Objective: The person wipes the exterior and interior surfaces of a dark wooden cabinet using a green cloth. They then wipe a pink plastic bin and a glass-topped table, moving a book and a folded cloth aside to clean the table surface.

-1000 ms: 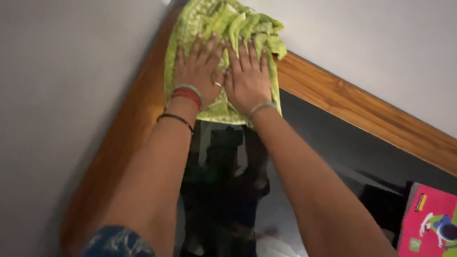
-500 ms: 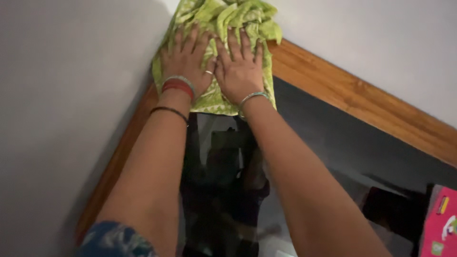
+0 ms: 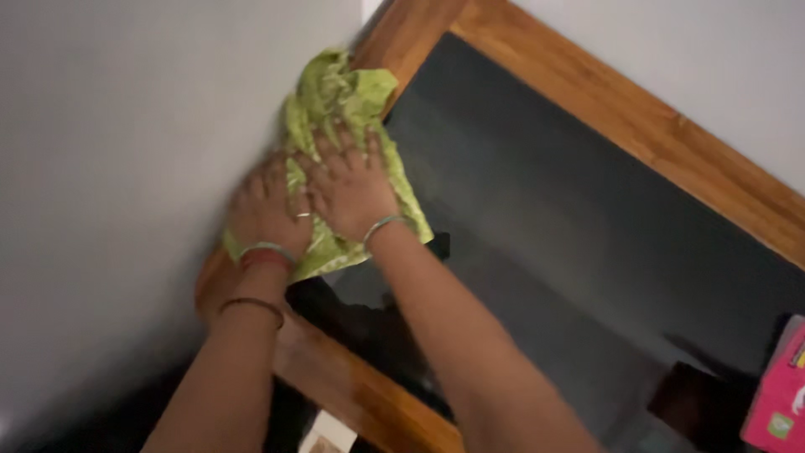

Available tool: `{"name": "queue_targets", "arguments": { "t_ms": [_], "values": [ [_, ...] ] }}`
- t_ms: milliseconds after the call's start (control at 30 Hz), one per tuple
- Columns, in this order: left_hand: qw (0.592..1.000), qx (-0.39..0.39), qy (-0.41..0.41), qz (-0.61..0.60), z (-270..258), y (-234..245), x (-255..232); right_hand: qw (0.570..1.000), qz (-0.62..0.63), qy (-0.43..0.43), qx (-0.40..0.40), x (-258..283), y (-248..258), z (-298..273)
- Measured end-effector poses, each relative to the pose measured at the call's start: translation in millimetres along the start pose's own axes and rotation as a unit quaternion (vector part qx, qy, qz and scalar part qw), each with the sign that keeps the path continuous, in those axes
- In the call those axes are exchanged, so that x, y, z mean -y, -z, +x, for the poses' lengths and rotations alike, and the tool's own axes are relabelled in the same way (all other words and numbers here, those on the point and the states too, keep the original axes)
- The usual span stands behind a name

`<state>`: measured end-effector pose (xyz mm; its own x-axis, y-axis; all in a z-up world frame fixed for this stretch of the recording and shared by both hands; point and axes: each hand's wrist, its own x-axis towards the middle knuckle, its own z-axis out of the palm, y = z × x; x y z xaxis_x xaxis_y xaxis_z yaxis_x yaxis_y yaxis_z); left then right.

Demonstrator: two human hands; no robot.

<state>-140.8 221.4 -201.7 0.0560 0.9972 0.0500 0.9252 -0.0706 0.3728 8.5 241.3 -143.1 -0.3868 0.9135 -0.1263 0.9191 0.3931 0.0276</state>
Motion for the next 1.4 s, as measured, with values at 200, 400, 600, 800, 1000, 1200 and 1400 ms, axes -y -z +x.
{"name": "queue_targets", "arguments": {
  "t_ms": [200,400,600,800,1000,1200,1400],
  "values": [
    [0.99,-0.048,0.121,0.051,-109.4,8.8,16.8,0.997,0.027,0.059,-0.049,71.2,-26.1,-70.0],
    [0.98,-0.126,0.129,-0.086,-202.1,-13.3,-12.5,0.994,0.046,0.092,-0.034,82.0,-32.5,-146.5],
    [0.97,-0.146,0.154,-0.118,-281.4,-34.5,-97.7,0.993,0.074,0.087,-0.017,45.3,-32.0,-244.6],
    [0.996,0.042,0.061,0.05,-322.1,-32.2,-174.7,0.997,0.055,0.048,-0.038,1.1,-26.6,-350.3],
    [0.989,0.112,-0.093,-0.008,-315.2,-19.5,-190.5,0.996,0.076,0.005,-0.042,-22.3,-14.1,-388.7],
    [0.986,0.108,-0.12,0.046,-250.3,-20.1,-169.8,0.995,0.064,-0.018,-0.079,-29.3,-16.4,-337.1],
    [0.987,0.07,-0.129,0.058,-157.6,-24.2,-139.0,0.994,0.034,-0.026,-0.101,-43.1,-11.2,-245.8]
  ]
}}
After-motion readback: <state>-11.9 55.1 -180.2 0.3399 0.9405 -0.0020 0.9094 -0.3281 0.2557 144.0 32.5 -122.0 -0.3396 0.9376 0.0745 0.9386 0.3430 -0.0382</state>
